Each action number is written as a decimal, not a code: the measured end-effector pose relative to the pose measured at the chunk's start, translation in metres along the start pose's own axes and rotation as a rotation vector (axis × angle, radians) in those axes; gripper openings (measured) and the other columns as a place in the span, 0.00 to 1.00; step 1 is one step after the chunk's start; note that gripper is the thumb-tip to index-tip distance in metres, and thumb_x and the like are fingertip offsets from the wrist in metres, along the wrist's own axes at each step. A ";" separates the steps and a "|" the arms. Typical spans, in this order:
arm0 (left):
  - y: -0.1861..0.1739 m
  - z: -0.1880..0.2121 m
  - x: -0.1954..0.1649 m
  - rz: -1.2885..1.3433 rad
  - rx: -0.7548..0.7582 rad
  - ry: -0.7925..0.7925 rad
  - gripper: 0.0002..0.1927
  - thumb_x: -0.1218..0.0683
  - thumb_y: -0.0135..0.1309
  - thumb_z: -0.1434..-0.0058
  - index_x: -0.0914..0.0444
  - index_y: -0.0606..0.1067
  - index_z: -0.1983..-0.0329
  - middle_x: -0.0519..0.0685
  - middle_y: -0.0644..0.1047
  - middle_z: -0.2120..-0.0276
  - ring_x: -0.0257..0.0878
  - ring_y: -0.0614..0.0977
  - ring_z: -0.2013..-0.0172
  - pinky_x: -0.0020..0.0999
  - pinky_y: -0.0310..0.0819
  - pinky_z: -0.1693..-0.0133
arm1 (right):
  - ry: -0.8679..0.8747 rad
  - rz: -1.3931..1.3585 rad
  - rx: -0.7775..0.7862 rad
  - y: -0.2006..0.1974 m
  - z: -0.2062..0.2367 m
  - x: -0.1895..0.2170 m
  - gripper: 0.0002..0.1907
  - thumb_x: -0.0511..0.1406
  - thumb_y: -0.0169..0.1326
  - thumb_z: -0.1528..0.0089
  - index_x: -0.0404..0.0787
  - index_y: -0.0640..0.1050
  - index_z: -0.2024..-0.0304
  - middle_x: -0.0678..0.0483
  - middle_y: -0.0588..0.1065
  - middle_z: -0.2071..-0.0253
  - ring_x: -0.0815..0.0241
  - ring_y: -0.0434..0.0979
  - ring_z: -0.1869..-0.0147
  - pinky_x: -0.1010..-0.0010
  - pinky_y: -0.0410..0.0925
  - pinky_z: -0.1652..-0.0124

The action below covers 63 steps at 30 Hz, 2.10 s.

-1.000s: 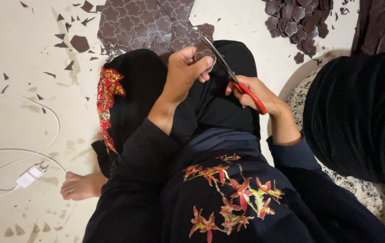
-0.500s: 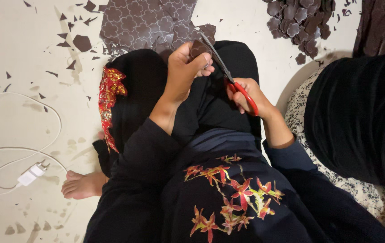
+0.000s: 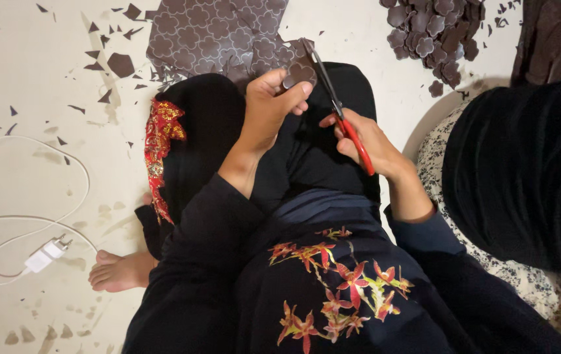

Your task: The person sits on the floor and uses red-handled scissors to cut a dark patterned fabric into small shapes. The person repeatedly picks up pieces of fabric, cuts them, and places the cut pieces on the floor.

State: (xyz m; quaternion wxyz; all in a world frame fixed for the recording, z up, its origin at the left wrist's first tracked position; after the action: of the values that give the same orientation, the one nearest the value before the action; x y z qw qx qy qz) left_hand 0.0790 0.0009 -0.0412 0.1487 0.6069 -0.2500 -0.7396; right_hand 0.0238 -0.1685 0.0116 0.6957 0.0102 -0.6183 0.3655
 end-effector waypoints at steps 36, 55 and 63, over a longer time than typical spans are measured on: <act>0.002 0.002 -0.004 0.006 -0.003 -0.037 0.05 0.58 0.62 0.38 0.65 0.79 0.65 0.46 0.79 0.72 0.31 0.79 0.74 0.23 0.74 0.70 | 0.084 -0.240 0.029 0.029 -0.014 -0.022 0.51 0.80 0.38 0.52 0.40 0.67 0.62 0.60 0.65 0.74 0.70 0.67 0.74 0.79 0.68 0.73; -0.005 -0.001 -0.007 -0.052 -0.009 0.055 0.07 0.55 0.62 0.35 0.64 0.78 0.65 0.43 0.79 0.73 0.27 0.77 0.74 0.21 0.71 0.70 | 0.081 -0.185 0.112 0.010 -0.006 -0.014 0.46 0.76 0.45 0.47 0.41 0.69 0.66 0.60 0.67 0.72 0.70 0.70 0.72 0.79 0.68 0.73; 0.003 -0.001 -0.008 -0.043 0.098 0.020 0.07 0.56 0.62 0.36 0.65 0.78 0.65 0.44 0.80 0.72 0.27 0.76 0.74 0.21 0.71 0.71 | 0.134 -0.189 0.151 -0.006 0.006 -0.023 0.44 0.74 0.50 0.49 0.41 0.72 0.66 0.61 0.67 0.73 0.72 0.67 0.74 0.80 0.64 0.75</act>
State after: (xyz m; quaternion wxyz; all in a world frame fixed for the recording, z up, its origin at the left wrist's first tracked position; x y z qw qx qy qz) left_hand 0.0810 0.0028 -0.0331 0.1055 0.6260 -0.2713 -0.7235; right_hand 0.0231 -0.1874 -0.0046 0.7639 0.0964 -0.5376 0.3437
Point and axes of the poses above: each hand's wrist, its own z-axis away from the middle knuckle, its own y-axis out of the palm, x = y × z, the point moved 8 cm from there along -z, towards the middle knuckle
